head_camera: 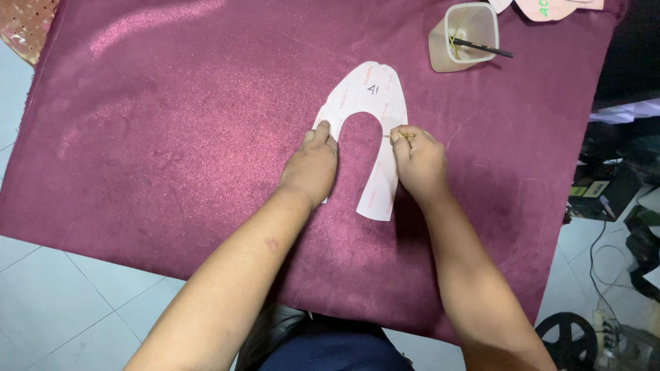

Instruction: The person smooths and aligns a maroon fabric over the work table, then places a U-shaped paper pattern labeled 41 on the fabric and traces around its edge with a marking pen, repositioning the pattern to trace the remaining side.

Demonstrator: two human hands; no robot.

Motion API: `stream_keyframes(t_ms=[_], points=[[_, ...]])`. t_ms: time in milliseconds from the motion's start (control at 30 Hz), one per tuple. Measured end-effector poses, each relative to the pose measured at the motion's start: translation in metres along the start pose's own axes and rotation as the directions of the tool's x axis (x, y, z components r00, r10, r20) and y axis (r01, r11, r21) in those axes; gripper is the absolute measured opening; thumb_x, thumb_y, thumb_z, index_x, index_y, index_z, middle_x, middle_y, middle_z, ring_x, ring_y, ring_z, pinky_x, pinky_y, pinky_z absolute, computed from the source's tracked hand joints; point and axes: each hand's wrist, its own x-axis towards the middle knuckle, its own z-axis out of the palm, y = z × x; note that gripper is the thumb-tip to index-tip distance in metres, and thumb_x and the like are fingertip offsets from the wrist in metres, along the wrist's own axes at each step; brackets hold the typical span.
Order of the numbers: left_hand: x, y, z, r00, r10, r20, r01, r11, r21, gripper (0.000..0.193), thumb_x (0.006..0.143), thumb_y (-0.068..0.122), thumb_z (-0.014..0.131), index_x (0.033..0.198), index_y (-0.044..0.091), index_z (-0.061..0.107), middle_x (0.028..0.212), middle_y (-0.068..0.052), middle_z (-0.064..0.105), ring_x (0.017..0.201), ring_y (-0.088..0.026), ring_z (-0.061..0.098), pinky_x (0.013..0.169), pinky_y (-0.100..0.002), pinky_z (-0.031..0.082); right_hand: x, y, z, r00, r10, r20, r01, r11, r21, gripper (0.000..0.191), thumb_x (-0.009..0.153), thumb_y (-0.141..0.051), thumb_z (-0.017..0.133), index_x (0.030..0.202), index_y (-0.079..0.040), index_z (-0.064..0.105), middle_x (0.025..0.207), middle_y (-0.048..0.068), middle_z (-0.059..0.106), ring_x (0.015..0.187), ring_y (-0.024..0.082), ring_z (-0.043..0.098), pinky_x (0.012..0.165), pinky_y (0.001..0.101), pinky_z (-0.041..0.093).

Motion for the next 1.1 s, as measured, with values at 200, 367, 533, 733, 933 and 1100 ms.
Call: stream_keyframes(t_ms=[200,367,533,733,933,1100], points=[[-0.002,0.003,-0.006,1.000,-0.024,0.015,0.024,1.000,-0.014,0.044,0.092,-0.005,0.042,0.136,-0.007,0.050,0.163,-0.016,0.025,0.143,-0.035,0.037,0.112,-0.039,0.042,0.012,-0.008,0.002,0.991,0.135,0.015,-0.135,0.991,0.006,0.021,0.098,-0.022,0.064,0.106,-0.005,0.074,0.092,0.013,0.075,0.084,0.027,0.074,0.079,0.0382,0.056],[-0.004,0.000,-0.005,1.000,-0.009,0.009,0.009,0.999,-0.051,0.040,0.097,0.001,0.040,0.136,-0.005,0.051,0.164,-0.015,0.027,0.146,-0.035,0.035,0.115,-0.042,0.039,0.016,-0.003,0.004,0.999,-0.012,-0.042,0.010,0.999,-0.052,0.019,0.099,-0.018,0.066,0.102,-0.002,0.075,0.093,0.014,0.075,0.083,0.026,0.072,0.078,0.0373,0.055],[-0.003,-0.004,-0.003,1.000,-0.013,-0.010,0.012,0.994,-0.108,0.038,0.103,0.009,0.036,0.137,-0.001,0.051,0.164,-0.012,0.026,0.148,-0.036,0.031,0.117,-0.044,0.034,0.026,-0.001,0.011,0.995,0.102,0.010,-0.102,0.976,0.193,0.020,0.099,-0.017,0.061,0.102,-0.002,0.072,0.089,0.009,0.076,0.080,0.017,0.073,0.076,0.0316,0.057],[-0.004,-0.005,-0.001,1.000,-0.003,-0.002,0.003,0.995,-0.097,0.042,0.103,0.008,0.036,0.142,-0.001,0.047,0.164,-0.012,0.026,0.147,-0.036,0.032,0.117,-0.043,0.035,0.035,-0.007,0.010,0.995,0.092,0.036,-0.098,0.970,0.223,0.020,0.100,-0.017,0.062,0.103,-0.001,0.072,0.089,0.009,0.077,0.080,0.016,0.073,0.076,0.0311,0.056],[-0.006,-0.005,-0.004,1.000,-0.013,0.012,0.014,0.992,-0.124,0.048,0.100,0.007,0.035,0.147,0.003,0.043,0.165,-0.010,0.026,0.147,-0.033,0.033,0.118,-0.042,0.034,0.024,-0.009,-0.001,0.987,0.162,0.025,-0.163,0.986,0.040,0.020,0.098,-0.016,0.061,0.100,0.000,0.073,0.083,0.010,0.075,0.075,0.017,0.072,0.075,0.0325,0.055],[-0.008,-0.001,-0.009,0.993,-0.101,0.061,0.113,0.964,-0.240,0.049,0.107,0.018,0.027,0.154,0.007,0.033,0.164,-0.009,0.024,0.149,-0.032,0.028,0.120,-0.042,0.028,0.048,-0.014,0.023,0.993,0.087,0.078,-0.107,0.943,0.315,0.020,0.101,-0.015,0.059,0.100,0.001,0.070,0.085,0.007,0.074,0.077,0.012,0.071,0.074,0.0283,0.056]])
